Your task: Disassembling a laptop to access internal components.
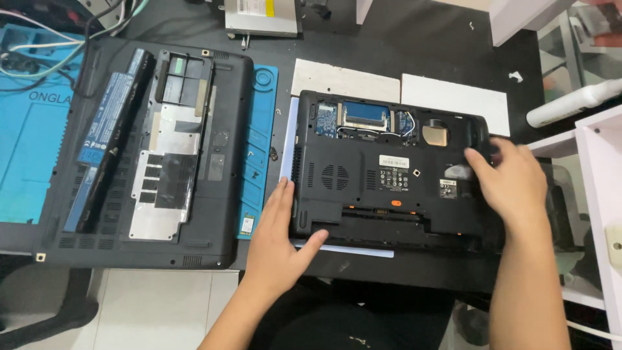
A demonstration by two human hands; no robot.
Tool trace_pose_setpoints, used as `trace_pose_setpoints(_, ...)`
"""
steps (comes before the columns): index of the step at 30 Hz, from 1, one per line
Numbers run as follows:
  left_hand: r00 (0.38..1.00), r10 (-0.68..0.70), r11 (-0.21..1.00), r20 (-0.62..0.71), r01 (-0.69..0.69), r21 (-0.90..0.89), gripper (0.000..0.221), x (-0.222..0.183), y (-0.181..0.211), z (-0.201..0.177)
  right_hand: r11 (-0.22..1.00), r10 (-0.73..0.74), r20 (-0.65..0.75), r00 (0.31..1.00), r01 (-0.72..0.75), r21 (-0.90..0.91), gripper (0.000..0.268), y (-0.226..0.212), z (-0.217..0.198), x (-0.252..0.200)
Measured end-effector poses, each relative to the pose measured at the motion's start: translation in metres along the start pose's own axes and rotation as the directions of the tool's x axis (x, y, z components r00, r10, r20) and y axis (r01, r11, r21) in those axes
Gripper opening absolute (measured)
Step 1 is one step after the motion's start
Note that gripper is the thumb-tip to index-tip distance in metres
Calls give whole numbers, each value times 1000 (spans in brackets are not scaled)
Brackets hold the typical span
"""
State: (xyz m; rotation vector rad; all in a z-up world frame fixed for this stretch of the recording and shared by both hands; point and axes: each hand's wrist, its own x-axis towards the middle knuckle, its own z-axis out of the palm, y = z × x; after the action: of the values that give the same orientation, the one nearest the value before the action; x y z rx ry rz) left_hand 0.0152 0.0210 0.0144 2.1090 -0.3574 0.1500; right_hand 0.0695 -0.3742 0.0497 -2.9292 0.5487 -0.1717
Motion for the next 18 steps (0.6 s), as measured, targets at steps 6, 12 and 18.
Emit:
trace_pose_setpoints(6, 1000, 8, 989, -26, -4, 149, 87, 12, 4, 22, 903, 239, 91, 967, -255, 346, 57, 65, 34, -60)
trace_pose_setpoints(12, 982, -188, 973, -2, 186, -133, 77, 16, 12, 16, 783, 253, 151, 955, -294, 548, 59, 64, 48, -51)
trace_pose_setpoints(18, 930, -356, 678, 95, 326, -659, 67, 25, -3, 5, 815, 220, 111, 969, -245, 524, 56, 45, 48, -49)
